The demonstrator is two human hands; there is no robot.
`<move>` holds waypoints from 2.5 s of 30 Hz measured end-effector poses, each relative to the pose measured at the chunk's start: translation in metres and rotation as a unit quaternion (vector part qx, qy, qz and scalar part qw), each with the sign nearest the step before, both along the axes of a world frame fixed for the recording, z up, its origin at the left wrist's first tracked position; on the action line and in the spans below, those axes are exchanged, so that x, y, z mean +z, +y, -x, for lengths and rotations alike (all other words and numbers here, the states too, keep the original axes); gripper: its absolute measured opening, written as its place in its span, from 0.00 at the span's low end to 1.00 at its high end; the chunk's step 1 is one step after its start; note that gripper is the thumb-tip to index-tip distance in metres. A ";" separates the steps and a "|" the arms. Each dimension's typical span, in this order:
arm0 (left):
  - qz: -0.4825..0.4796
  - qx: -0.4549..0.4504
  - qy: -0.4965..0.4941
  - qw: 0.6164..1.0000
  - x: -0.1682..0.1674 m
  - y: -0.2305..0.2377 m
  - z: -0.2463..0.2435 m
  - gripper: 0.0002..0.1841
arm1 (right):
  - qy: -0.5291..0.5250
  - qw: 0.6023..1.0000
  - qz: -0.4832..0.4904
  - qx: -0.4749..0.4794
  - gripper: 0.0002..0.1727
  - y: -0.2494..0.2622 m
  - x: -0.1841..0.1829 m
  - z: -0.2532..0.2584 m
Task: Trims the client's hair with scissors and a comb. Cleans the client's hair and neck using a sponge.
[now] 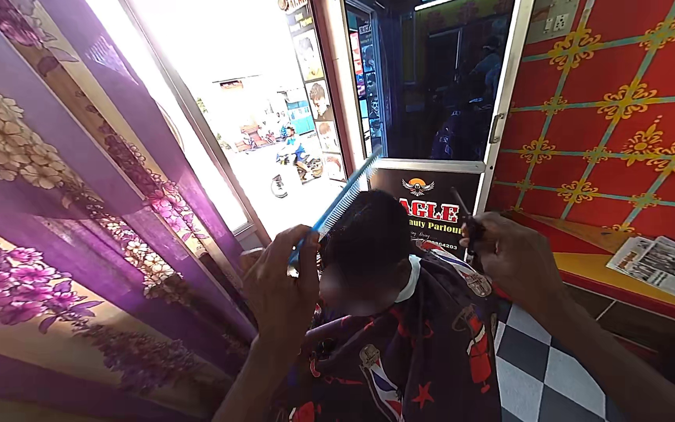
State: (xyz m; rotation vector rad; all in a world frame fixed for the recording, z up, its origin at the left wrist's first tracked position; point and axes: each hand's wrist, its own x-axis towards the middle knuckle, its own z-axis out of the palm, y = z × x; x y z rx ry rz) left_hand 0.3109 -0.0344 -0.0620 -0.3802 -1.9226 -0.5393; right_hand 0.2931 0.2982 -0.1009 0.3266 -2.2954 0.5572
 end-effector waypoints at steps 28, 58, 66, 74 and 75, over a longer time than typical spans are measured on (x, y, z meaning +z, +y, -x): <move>0.093 0.110 -0.206 0.968 -0.069 0.045 -0.053 0.12 | -0.141 0.938 0.078 0.306 0.11 0.107 -0.093 0.113; -0.002 0.079 -0.062 0.995 -0.059 0.043 -0.024 0.15 | 0.104 0.923 -0.343 0.140 0.14 -0.007 0.021 0.065; 0.014 0.081 -0.063 0.995 -0.053 0.042 -0.026 0.14 | 0.081 0.927 -0.322 0.175 0.14 -0.007 0.019 0.059; 0.023 0.081 -0.043 0.996 -0.050 0.043 -0.024 0.14 | 0.086 0.928 -0.324 0.162 0.12 -0.018 0.018 0.053; 0.024 0.082 -0.043 0.995 -0.050 0.042 -0.024 0.14 | 0.080 0.928 -0.323 0.168 0.13 -0.018 0.019 0.052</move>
